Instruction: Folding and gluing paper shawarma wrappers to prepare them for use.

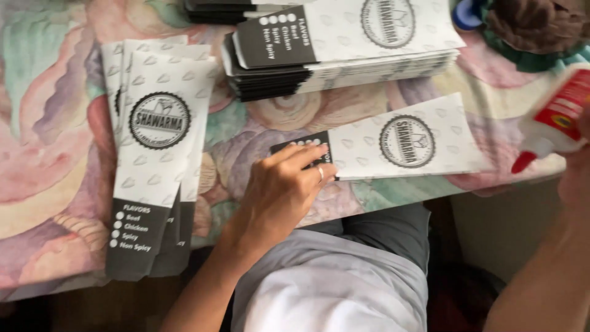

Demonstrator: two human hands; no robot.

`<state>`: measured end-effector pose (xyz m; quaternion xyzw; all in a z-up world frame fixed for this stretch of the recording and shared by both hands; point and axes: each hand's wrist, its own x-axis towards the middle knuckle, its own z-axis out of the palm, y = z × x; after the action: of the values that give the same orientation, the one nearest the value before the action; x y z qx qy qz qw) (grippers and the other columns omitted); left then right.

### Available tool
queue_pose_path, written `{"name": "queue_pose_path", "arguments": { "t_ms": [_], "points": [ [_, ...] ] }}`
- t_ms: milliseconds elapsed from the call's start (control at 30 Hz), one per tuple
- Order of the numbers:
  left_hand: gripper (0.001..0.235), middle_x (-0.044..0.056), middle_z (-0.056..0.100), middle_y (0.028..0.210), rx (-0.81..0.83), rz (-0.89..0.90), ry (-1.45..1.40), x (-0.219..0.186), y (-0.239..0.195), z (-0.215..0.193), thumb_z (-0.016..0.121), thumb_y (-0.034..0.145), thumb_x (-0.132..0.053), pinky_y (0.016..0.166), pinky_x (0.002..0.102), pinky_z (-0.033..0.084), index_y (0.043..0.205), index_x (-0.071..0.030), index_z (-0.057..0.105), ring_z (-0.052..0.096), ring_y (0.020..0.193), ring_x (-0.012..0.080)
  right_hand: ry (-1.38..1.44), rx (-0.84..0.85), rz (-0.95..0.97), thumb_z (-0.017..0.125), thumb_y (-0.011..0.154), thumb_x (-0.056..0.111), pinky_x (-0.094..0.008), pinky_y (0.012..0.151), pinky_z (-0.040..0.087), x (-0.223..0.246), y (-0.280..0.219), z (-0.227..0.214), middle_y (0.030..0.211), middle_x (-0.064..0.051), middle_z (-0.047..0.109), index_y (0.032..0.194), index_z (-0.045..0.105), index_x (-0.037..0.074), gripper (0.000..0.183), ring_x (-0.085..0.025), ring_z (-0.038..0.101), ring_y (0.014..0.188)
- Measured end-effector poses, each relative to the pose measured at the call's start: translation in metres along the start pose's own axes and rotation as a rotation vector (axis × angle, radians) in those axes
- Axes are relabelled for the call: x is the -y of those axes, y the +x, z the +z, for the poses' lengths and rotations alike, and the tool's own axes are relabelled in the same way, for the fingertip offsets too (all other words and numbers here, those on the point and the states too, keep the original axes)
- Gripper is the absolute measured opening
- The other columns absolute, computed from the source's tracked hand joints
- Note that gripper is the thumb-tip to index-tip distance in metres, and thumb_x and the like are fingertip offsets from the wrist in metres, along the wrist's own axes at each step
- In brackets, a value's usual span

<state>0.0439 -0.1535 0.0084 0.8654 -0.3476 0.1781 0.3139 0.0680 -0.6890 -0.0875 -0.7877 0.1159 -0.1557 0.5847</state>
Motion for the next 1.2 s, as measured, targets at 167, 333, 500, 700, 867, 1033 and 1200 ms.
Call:
{"name": "queue_pose_path", "arguments": {
  "t_ms": [167,333,500,700,867,1033,1200],
  "points": [
    [0.004,0.025,0.073,0.117,-0.007,0.035,0.03,-0.007,-0.004,-0.001,0.075,0.089,0.003,0.081,0.045,0.06,0.089,-0.001,0.077,0.069,0.106,0.0396,-0.424,-0.075,-0.117,0.073,0.122,0.023,-0.038,0.071,0.057,0.06,-0.02,0.043,0.134,-0.012,0.064,0.152,0.055,0.008,0.038,-0.026,0.066,0.103],
    [0.003,0.026,0.072,0.119,-0.029,0.033,0.054,-0.01,-0.006,0.002,0.077,0.088,0.002,0.081,0.045,0.061,0.089,-0.001,0.078,0.069,0.107,0.0395,-0.852,-0.199,-0.902,0.073,0.116,-0.017,-0.058,0.1,0.055,0.139,-0.088,0.12,0.137,-0.036,0.068,0.131,0.077,-0.019,0.016,-0.051,0.067,0.124],
    [0.013,0.023,0.069,0.127,0.019,0.044,0.118,-0.014,-0.009,-0.004,0.077,0.094,-0.013,0.094,0.046,0.059,0.105,-0.005,0.078,0.066,0.118,0.0379,-0.892,0.601,-0.924,0.031,0.1,0.069,-0.056,0.131,0.005,0.169,-0.154,0.197,0.171,-0.009,0.024,0.164,0.027,0.013,0.084,-0.033,0.014,0.16],
    [0.051,0.013,0.047,0.158,0.252,0.01,0.073,-0.001,-0.037,-0.018,0.066,0.1,-0.017,0.124,0.058,0.029,0.149,-0.008,0.053,0.043,0.149,0.0351,-1.051,0.427,-0.765,0.022,0.104,0.061,-0.06,0.131,0.015,0.16,-0.143,0.137,0.166,-0.017,0.043,0.162,0.04,0.005,0.082,-0.035,0.032,0.158],
    [0.082,0.012,0.03,0.165,0.311,-0.155,0.402,-0.017,-0.071,-0.031,0.069,0.094,-0.034,0.129,0.055,0.019,0.159,-0.009,0.027,0.029,0.156,0.0288,-0.974,0.409,-0.788,0.026,0.106,0.058,-0.06,0.132,0.01,0.144,-0.142,0.133,0.166,-0.022,0.041,0.161,0.038,-0.001,0.082,-0.04,0.029,0.159],
    [0.085,0.03,0.041,0.157,0.282,-0.409,0.797,-0.053,-0.05,-0.013,0.036,0.102,-0.061,0.126,0.053,0.028,0.145,0.012,0.046,0.037,0.149,0.0436,-0.92,0.401,-0.766,0.024,0.105,0.06,-0.059,0.133,0.005,0.143,-0.141,0.134,0.167,-0.018,0.039,0.161,0.038,0.004,0.08,-0.039,0.026,0.16],
    [0.061,0.015,0.026,0.168,0.096,-0.227,0.277,-0.038,0.003,0.038,0.057,0.109,-0.031,0.132,0.053,0.023,0.158,-0.003,0.034,0.023,0.158,0.0337,-0.899,0.38,-0.758,0.034,0.104,0.054,-0.061,0.135,0.008,0.15,-0.131,0.13,0.16,-0.01,0.051,0.155,0.051,0.013,0.067,-0.04,0.037,0.156]
  ]
}}
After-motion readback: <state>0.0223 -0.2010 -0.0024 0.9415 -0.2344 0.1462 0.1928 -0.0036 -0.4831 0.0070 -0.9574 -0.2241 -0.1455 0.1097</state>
